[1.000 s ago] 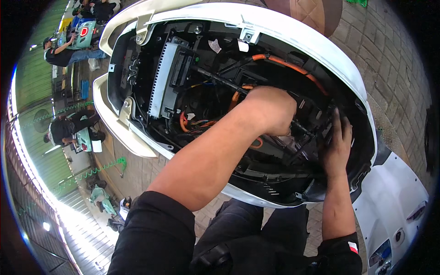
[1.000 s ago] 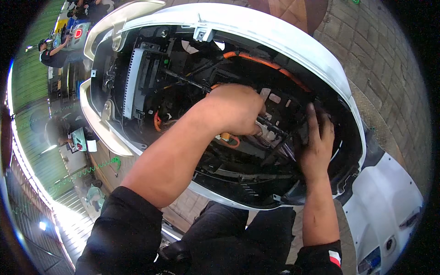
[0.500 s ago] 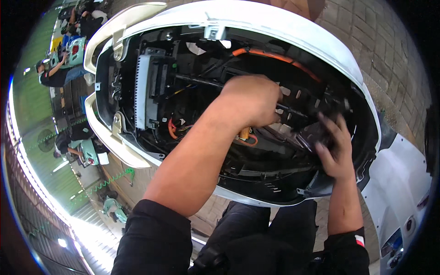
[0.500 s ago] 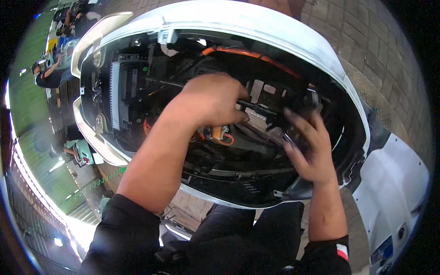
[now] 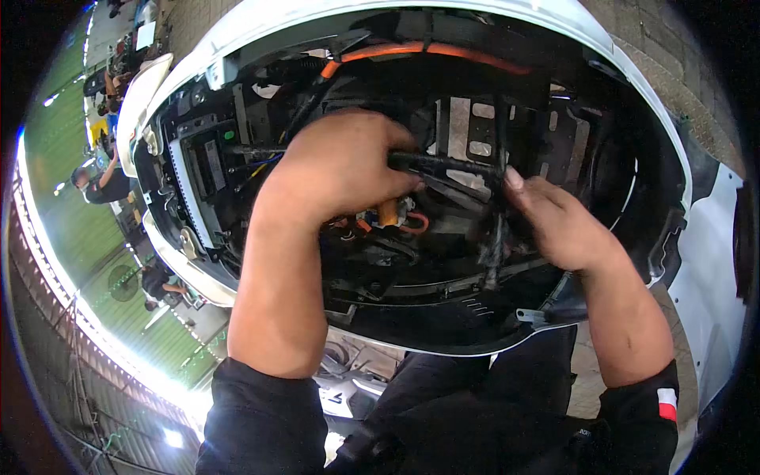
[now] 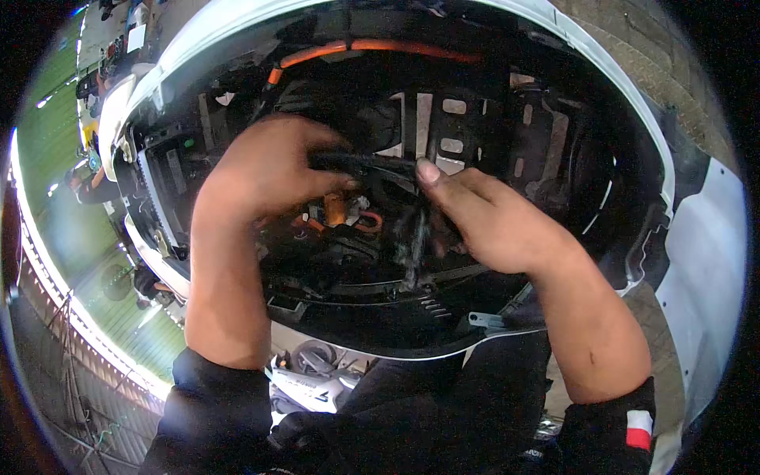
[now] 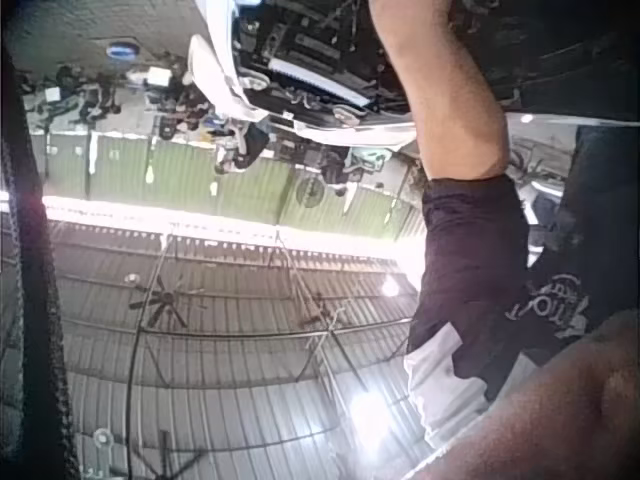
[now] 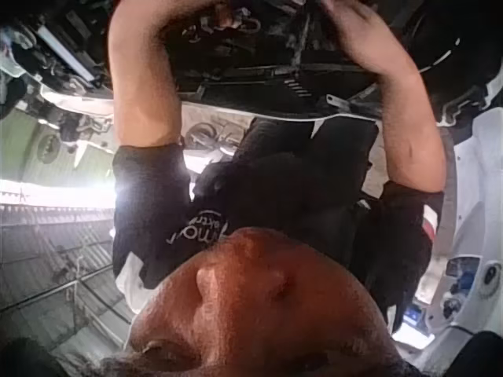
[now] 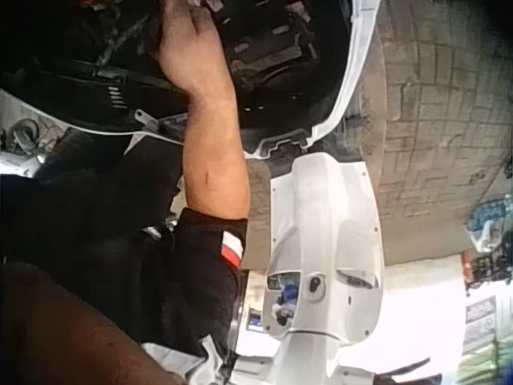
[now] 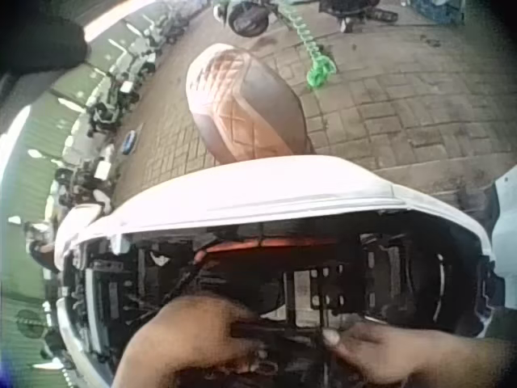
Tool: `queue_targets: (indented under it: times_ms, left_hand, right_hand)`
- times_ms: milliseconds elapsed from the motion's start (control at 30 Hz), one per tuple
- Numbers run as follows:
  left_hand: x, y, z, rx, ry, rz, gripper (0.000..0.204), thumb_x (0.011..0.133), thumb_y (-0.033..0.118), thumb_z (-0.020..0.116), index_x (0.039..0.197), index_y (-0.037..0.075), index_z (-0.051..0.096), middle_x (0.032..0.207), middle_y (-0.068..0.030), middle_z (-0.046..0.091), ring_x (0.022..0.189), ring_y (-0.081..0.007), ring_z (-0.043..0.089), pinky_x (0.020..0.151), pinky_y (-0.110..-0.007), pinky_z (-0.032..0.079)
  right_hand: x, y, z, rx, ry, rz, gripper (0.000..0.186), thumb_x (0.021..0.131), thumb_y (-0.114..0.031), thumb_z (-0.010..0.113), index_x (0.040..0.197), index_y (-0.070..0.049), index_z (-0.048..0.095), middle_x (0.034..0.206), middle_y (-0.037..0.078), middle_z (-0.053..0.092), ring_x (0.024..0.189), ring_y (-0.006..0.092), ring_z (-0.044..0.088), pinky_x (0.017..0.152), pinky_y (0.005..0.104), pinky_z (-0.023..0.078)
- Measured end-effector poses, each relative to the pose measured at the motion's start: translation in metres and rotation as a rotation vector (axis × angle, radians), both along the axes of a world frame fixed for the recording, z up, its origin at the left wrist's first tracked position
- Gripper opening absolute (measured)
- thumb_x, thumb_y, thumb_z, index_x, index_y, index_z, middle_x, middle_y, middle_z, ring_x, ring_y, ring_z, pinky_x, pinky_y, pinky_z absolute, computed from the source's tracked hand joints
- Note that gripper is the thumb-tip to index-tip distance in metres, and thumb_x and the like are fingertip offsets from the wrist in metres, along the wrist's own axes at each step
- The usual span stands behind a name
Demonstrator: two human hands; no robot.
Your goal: The person works on the internal wiring of an electric scooter, pulling a cable harness through a frame opening and connecting multiple terminal plugs to a component.
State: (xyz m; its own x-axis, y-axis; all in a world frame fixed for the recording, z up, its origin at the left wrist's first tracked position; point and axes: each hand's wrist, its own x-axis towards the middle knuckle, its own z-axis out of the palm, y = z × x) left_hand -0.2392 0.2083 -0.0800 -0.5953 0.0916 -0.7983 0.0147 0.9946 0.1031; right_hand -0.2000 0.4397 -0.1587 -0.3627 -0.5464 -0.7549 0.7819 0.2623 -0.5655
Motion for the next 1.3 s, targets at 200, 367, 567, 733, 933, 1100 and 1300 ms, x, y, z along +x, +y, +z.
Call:
queue_targets:
  times_ms: [200, 367, 567, 733, 933, 1100, 1300]
  left_hand:
    - [0.001, 0.0, -0.006, 0.001, 0.065, -0.043, 0.041, 0.071, 0.034, 0.078, 0.101, 0.006, 0.073, 0.089, -0.0211, 0.069, 0.085, -0.0367, 0.067, 0.077, -0.041, 0.052]
    - [0.002, 0.008, 0.0, -0.017, -0.038, 0.031, 0.036, 0.071, 0.03, 0.079, 0.097, 0.006, 0.073, 0.085, -0.0202, 0.069, 0.081, -0.0358, 0.068, 0.073, -0.04, 0.052]
    - [0.025, 0.039, -0.01, 0.162, 0.144, -0.274, 0.055, 0.067, 0.016, 0.073, 0.12, 0.01, 0.063, 0.099, -0.0152, 0.069, 0.096, -0.0342, 0.065, 0.088, -0.045, 0.05]
    - [0.024, 0.047, -0.012, 0.115, 0.153, -0.317, 0.035, 0.07, 0.012, 0.069, 0.104, 0.007, 0.062, 0.081, -0.0127, 0.067, 0.08, -0.0353, 0.066, 0.07, -0.046, 0.052]
    - [0.022, 0.049, -0.01, 0.114, 0.123, -0.329, 0.035, 0.072, 0.014, 0.07, 0.105, 0.008, 0.061, 0.08, -0.0126, 0.067, 0.078, -0.0357, 0.066, 0.065, -0.045, 0.052]
    - [0.023, 0.048, -0.016, 0.037, 0.077, -0.342, 0.036, 0.072, 0.017, 0.072, 0.105, 0.008, 0.061, 0.082, -0.0134, 0.068, 0.08, -0.0356, 0.066, 0.069, -0.045, 0.052]
    - [0.016, 0.04, -0.014, 0.158, 0.167, -0.252, 0.044, 0.064, 0.016, 0.074, 0.104, 0.005, 0.062, 0.086, -0.0202, 0.064, 0.084, -0.0403, 0.063, 0.071, -0.047, 0.05]
  right_hand:
    - [-0.007, 0.015, -0.01, 0.1, 1.094, -0.035, 0.042, 0.078, -0.021, 0.072, 0.117, -0.007, 0.063, 0.112, 0.017, 0.059, 0.107, 0.0361, 0.057, 0.09, 0.0418, 0.048]
    - [-0.003, 0.011, -0.014, 0.12, 1.263, 0.305, 0.033, 0.082, -0.025, 0.07, 0.11, -0.008, 0.067, 0.104, 0.015, 0.064, 0.102, 0.0346, 0.061, 0.085, 0.0435, 0.049]
    - [-0.01, -0.002, -0.025, -0.206, -0.006, 0.077, 0.033, 0.094, -0.028, 0.058, 0.09, 0.003, 0.069, 0.08, 0.023, 0.066, 0.078, 0.0394, 0.064, 0.076, 0.0469, 0.049]
    - [-0.001, 0.003, -0.035, -0.007, 0.606, -0.036, 0.037, 0.085, -0.027, 0.066, 0.106, 0.004, 0.063, 0.092, 0.025, 0.064, 0.088, 0.0402, 0.062, 0.082, 0.0451, 0.049]
    - [0.0, 0.013, -0.017, -0.058, 1.14, 0.035, 0.045, 0.067, -0.013, 0.074, 0.109, -0.001, 0.061, 0.098, 0.018, 0.061, 0.09, 0.0371, 0.06, 0.083, 0.0454, 0.049]
    - [-0.009, -0.002, -0.02, -0.108, 0.574, 0.16, 0.032, 0.089, -0.028, 0.06, 0.08, 0.002, 0.066, 0.073, 0.021, 0.063, 0.075, 0.0417, 0.063, 0.076, 0.0482, 0.051]
    - [-0.001, 0.01, -0.023, 0.036, 0.737, -0.016, 0.02, 0.091, -0.015, 0.062, 0.1, 0.003, 0.063, 0.088, 0.021, 0.064, 0.088, 0.0321, 0.065, 0.078, 0.0424, 0.049]
